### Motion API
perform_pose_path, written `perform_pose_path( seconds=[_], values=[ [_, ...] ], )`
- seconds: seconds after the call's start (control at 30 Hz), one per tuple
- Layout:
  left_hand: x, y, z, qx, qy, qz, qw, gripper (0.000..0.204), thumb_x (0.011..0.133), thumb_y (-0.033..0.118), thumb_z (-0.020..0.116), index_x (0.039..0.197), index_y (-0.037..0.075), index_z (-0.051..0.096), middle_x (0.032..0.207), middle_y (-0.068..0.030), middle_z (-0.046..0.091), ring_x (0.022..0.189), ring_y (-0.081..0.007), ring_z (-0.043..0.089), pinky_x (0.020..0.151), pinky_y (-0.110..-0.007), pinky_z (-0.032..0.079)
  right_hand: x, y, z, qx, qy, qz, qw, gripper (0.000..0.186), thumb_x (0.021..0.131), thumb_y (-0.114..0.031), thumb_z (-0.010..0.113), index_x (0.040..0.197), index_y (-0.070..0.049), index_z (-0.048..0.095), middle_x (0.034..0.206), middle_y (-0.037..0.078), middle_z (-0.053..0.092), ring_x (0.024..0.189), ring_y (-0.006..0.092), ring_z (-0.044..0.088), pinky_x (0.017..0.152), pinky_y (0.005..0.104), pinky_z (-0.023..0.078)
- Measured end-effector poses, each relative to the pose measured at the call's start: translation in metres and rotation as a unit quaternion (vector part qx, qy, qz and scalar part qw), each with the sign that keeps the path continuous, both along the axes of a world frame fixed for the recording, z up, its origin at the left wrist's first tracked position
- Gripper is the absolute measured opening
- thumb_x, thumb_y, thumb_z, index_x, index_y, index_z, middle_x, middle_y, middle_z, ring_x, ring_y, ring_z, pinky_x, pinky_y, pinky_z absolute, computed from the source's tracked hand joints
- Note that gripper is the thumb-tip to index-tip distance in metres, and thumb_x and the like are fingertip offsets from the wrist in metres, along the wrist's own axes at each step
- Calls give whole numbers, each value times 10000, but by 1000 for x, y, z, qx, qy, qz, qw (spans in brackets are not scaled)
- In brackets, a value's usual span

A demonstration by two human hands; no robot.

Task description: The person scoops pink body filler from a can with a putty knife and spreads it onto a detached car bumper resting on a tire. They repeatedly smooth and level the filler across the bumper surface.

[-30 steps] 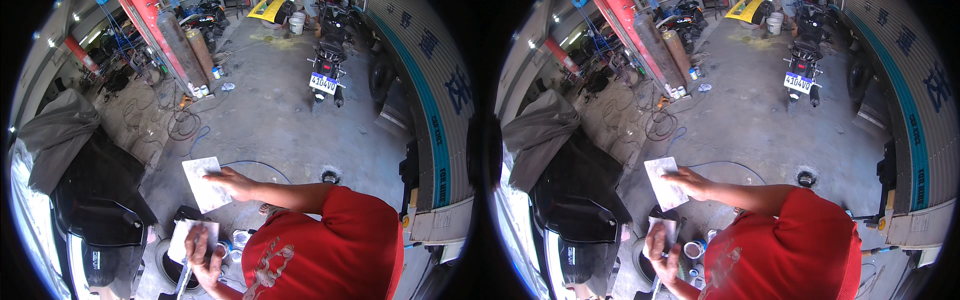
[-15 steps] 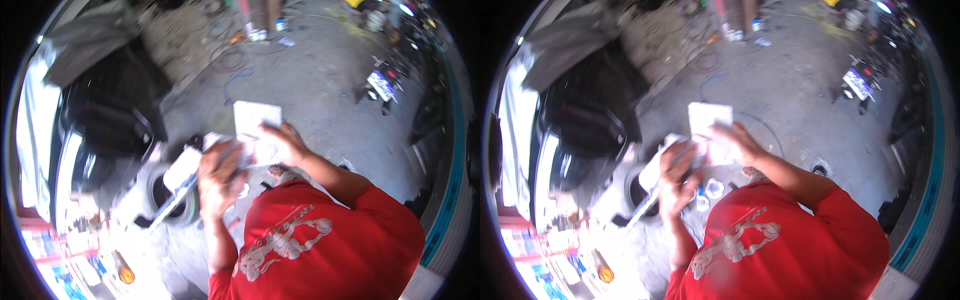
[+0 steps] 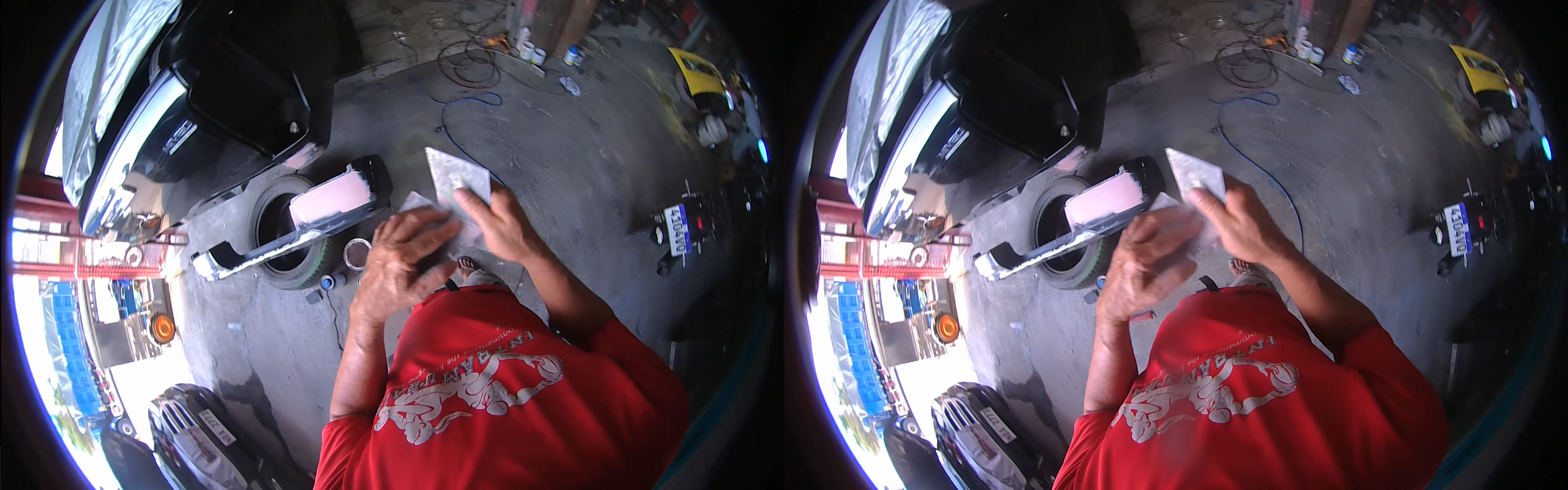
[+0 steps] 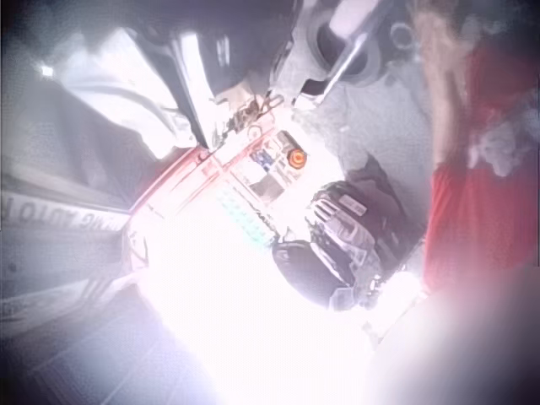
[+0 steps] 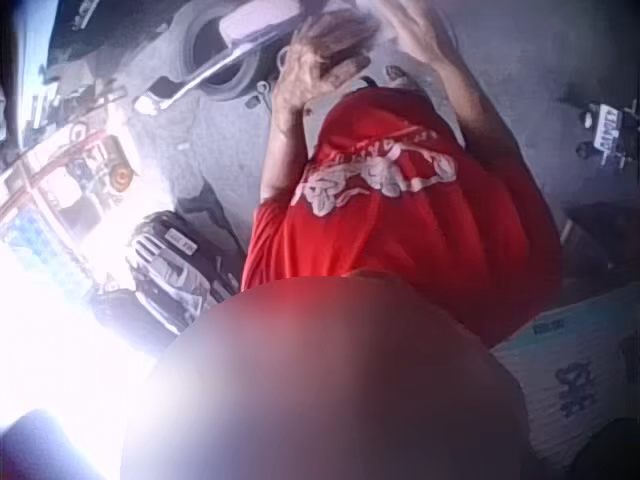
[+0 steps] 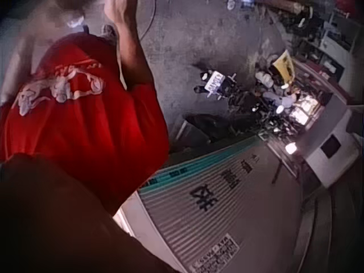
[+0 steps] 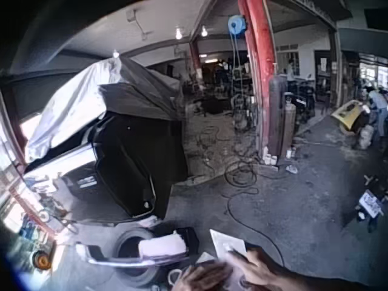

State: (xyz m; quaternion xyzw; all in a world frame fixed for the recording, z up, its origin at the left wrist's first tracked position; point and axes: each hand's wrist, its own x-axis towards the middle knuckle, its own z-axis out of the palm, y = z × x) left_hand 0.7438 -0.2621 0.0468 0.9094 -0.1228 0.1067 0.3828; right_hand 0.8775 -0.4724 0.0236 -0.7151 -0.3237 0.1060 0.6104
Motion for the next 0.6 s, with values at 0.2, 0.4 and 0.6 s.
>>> perform_pose_path(
  seconds=[0.2,0.4,0.6],
  values=[
    [-23,6,15,42,53,47,997,580,860,358,856,1410,181,796,1471,-82,713,1388,-350,636,1148,-557,475,51,10,-14,283,373,-80,880,321,1071,-182,772,1339,-9,733,1266,87,780,1175,209,768,1022,399,628],
    [-8,4,18,-168,-108,-39,979,655,851,378,874,1451,132,787,1563,-199,631,1504,-481,526,1237,-577,429,38,29,-42,318,628,230,672,386,1151,-225,588,1425,25,696,1318,167,787,1190,289,778,1050,451,624],
    [-38,31,-34,137,109,133,975,564,861,297,869,1409,192,790,1489,-119,659,1382,-368,607,1163,-524,478,40,29,-41,391,582,259,664,453,1111,-182,615,1503,45,625,1384,173,749,1241,305,743,1115,491,573]
  ],
)
